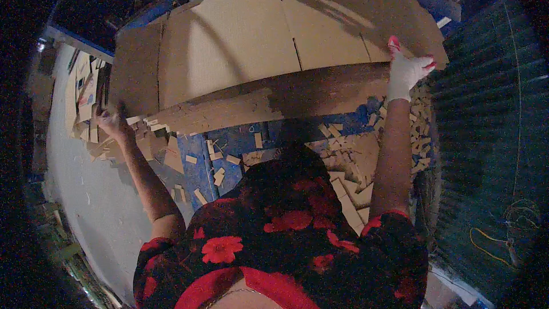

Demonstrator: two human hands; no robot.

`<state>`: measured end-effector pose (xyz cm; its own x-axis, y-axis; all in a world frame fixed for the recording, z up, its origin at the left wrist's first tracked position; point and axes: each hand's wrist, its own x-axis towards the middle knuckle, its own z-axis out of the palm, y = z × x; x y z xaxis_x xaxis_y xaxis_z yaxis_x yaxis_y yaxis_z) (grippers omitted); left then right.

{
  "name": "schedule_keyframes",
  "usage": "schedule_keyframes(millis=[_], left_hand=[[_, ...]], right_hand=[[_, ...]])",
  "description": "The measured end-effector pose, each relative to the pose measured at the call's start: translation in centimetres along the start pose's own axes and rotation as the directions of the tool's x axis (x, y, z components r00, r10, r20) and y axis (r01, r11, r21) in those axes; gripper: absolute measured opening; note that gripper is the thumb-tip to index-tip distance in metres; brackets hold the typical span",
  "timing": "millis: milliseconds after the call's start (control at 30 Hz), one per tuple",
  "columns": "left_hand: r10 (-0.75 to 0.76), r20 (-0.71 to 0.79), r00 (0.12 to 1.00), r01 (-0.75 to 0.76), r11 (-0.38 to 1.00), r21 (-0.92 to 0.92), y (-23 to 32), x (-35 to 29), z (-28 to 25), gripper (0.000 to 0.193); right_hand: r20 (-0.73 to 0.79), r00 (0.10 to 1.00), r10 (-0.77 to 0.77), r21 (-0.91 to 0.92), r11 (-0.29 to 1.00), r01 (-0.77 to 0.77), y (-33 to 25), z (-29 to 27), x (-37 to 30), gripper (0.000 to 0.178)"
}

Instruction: The person folds flat cardboard sheets into boxes using a machine. They repeatedly place sheets on the machine, fold the flaps, and remove the assembled boxes.

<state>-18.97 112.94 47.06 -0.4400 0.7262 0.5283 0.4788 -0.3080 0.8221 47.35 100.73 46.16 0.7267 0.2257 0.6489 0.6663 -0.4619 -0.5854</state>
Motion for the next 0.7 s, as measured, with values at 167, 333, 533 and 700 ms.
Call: schedule_keyframes(millis=[167, 333, 533, 700], left_hand=[[-0.431, 0.152, 0.89, 0.427, 0.667, -0.611, 0.8, -0.5, 1.8, 0.051], [-0.517, 0.417, 0.747, 0.629, 0.35, -0.694, -0.1, -3.6, 4.7, 0.05], [-0.47, 0.387, 0.793, 0.593, 0.451, -0.667, 1.0, -4.0, 4.6, 0.046], [-0.464, 0.468, 0.752, 0.643, 0.361, -0.676, 2.7, -3.5, 2.6, 0.046]], right_hand=[[0.562, 0.782, 0.269, 0.645, 0.449, -0.618, 5.8, 2.4, 0.4, 0.066], [0.582, 0.738, 0.341, 0.625, 0.394, -0.674, 5.7, 1.2, -0.1, 0.053], [0.627, 0.711, 0.319, 0.557, 0.455, -0.695, 7.5, 0.9, -0.1, 0.065], [0.524, 0.765, 0.375, 0.133, 0.851, -0.508, 10.0, 1.4, 1.4, 0.092]])
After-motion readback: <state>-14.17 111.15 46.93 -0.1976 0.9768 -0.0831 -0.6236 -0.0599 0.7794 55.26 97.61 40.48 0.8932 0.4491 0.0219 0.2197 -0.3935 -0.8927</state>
